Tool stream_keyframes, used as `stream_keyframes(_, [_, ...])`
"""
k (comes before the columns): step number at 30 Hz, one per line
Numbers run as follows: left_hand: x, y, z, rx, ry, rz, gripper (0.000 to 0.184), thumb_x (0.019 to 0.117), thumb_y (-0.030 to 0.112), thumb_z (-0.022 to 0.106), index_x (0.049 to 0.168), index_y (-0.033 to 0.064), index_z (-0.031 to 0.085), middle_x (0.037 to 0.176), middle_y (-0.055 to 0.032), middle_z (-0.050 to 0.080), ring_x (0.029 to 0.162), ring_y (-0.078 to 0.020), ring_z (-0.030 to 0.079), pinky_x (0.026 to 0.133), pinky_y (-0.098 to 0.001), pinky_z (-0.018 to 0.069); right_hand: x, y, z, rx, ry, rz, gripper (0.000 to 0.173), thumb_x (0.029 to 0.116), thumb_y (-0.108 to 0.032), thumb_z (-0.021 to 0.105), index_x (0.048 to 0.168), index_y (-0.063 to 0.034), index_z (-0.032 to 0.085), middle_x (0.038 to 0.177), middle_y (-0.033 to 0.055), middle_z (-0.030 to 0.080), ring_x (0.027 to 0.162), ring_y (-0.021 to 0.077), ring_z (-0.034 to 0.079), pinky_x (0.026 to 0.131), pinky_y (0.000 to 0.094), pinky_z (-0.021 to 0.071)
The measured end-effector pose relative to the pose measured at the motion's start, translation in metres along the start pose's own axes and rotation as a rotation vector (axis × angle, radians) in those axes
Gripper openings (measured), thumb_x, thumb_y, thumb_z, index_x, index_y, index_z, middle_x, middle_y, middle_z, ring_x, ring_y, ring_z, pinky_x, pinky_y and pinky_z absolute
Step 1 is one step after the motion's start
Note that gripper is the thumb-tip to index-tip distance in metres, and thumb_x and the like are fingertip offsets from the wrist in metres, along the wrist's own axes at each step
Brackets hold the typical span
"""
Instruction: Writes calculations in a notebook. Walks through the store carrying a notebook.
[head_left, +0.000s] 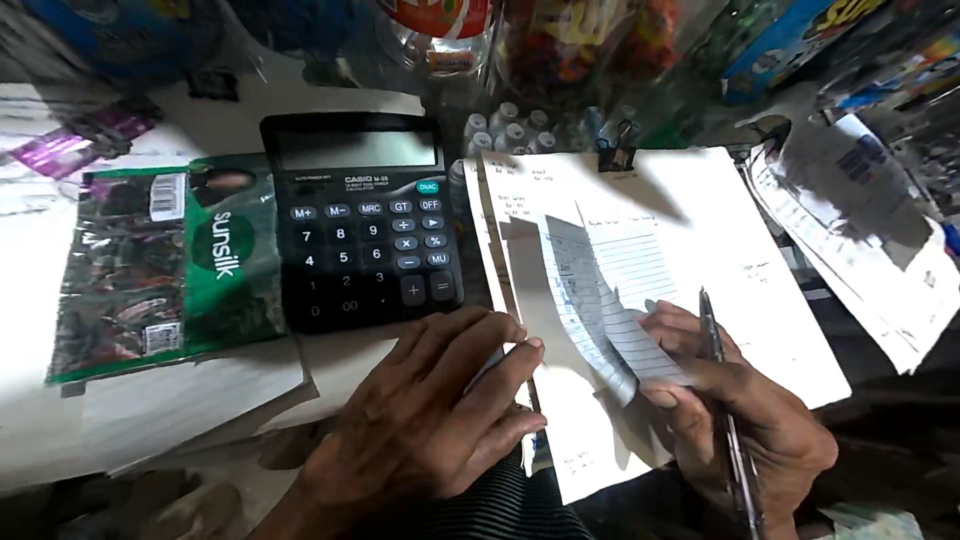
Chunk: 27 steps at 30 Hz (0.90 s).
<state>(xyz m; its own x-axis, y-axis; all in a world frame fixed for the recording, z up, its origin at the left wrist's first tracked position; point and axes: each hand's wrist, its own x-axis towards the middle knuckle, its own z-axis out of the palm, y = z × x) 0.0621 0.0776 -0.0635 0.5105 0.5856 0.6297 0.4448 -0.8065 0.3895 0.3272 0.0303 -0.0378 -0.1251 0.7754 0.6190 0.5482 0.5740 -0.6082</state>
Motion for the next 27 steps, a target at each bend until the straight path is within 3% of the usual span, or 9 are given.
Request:
stream_keyframes(4, [0.006,0.002,-0.001,-0.049,-0.023,0.009,0.062,0.0979,0.049,0.064,0.149,0.0191,0.049,0.156,-0.0078,0.048,0.148,-0.0228,0.038,0.117,-0.0383,0.0387,-0.001,0.000,0.001,0.071,0.063,0.028,0.019,0.1050,-0.026,0.060,0.093,-0.0143,0.068,0.102,-0.0035,0.076,0.111,0.0145,0.070,0.109,0.0385,0.0517])
stream_keyframes(7, [0.008,0.001,0.001,-0.007,-0.081,0.053,0.060,0.0996,0.051,0.060,0.150,0.0194,0.051,0.158,-0.0069,0.046,0.151,-0.0257,0.034,0.118,-0.0414,0.0370,0.001,0.000,-0.001,0.027,0.164,0.042,0.012,0.1035,-0.023,0.062,0.099,-0.0157,0.070,0.102,-0.0065,0.076,0.106,0.0109,0.072,0.097,0.0297,0.0591])
stream_keyframes(9, [0.007,0.001,0.000,0.032,-0.110,0.057,0.058,0.1001,0.052,0.059,0.147,0.0181,0.055,0.154,-0.0078,0.051,0.148,-0.0266,0.039,0.116,-0.0416,0.0379,0.000,0.002,-0.006,-0.019,0.225,0.087,0.007,0.1004,-0.021,0.066,0.103,-0.0170,0.071,0.101,-0.0089,0.075,0.100,0.0077,0.072,0.089,0.0245,0.0612])
stream_keyframes(13, [0.004,0.003,0.000,0.082,-0.101,0.034,0.059,0.0984,0.057,0.058,0.138,0.0134,0.060,0.144,-0.0113,0.059,0.140,-0.0268,0.047,0.111,-0.0403,0.0405,-0.010,0.007,-0.016,-0.112,0.271,0.185,0.005,0.0972,-0.017,0.068,0.102,-0.0163,0.071,0.101,-0.0090,0.074,0.098,0.0051,0.071,0.086,0.0222,0.0602])
stream_keyframes(16, [0.003,0.003,0.001,0.099,-0.096,0.032,0.058,0.0976,0.058,0.058,0.131,0.0111,0.063,0.136,-0.0106,0.064,0.136,-0.0262,0.051,0.111,-0.0389,0.0407,-0.015,0.008,-0.017,-0.192,0.282,0.213,0.004,0.0965,-0.016,0.068,0.100,-0.0141,0.070,0.098,-0.0094,0.074,0.099,0.0035,0.070,0.094,0.0245,0.0581])
stream_keyframes(19, [0.004,0.002,0.001,0.151,-0.137,0.047,0.058,0.0985,0.061,0.055,0.124,0.0102,0.068,0.132,-0.0088,0.068,0.130,-0.0258,0.057,0.108,-0.0395,0.0417,-0.017,0.010,-0.017,-0.210,0.300,0.222,0.005,0.0946,-0.015,0.070,0.099,-0.0142,0.070,0.098,-0.0088,0.075,0.101,0.0048,0.071,0.095,0.0258,0.0584])
stream_keyframes(24, [0.004,0.003,0.000,0.183,-0.163,0.047,0.060,0.0986,0.063,0.052,0.123,0.0105,0.066,0.133,-0.0085,0.067,0.129,-0.0255,0.057,0.108,-0.0396,0.0411,-0.018,0.010,-0.018,-0.177,0.320,0.246,0.006,0.0975,-0.018,0.066,0.099,-0.0146,0.070,0.095,-0.0101,0.074,0.098,0.0044,0.071,0.094,0.0254,0.0586])
stream_keyframes(27, [0.004,0.003,0.000,0.192,-0.169,0.054,0.062,0.0985,0.064,0.051,0.124,0.0099,0.065,0.134,-0.0087,0.066,0.129,-0.0263,0.056,0.108,-0.0405,0.0406,-0.016,0.011,-0.017,-0.163,0.325,0.248,0.011,0.0981,-0.020,0.067,0.106,-0.0130,0.069,0.099,-0.0095,0.073,0.092,0.0020,0.070,0.085,0.0207,0.0596])
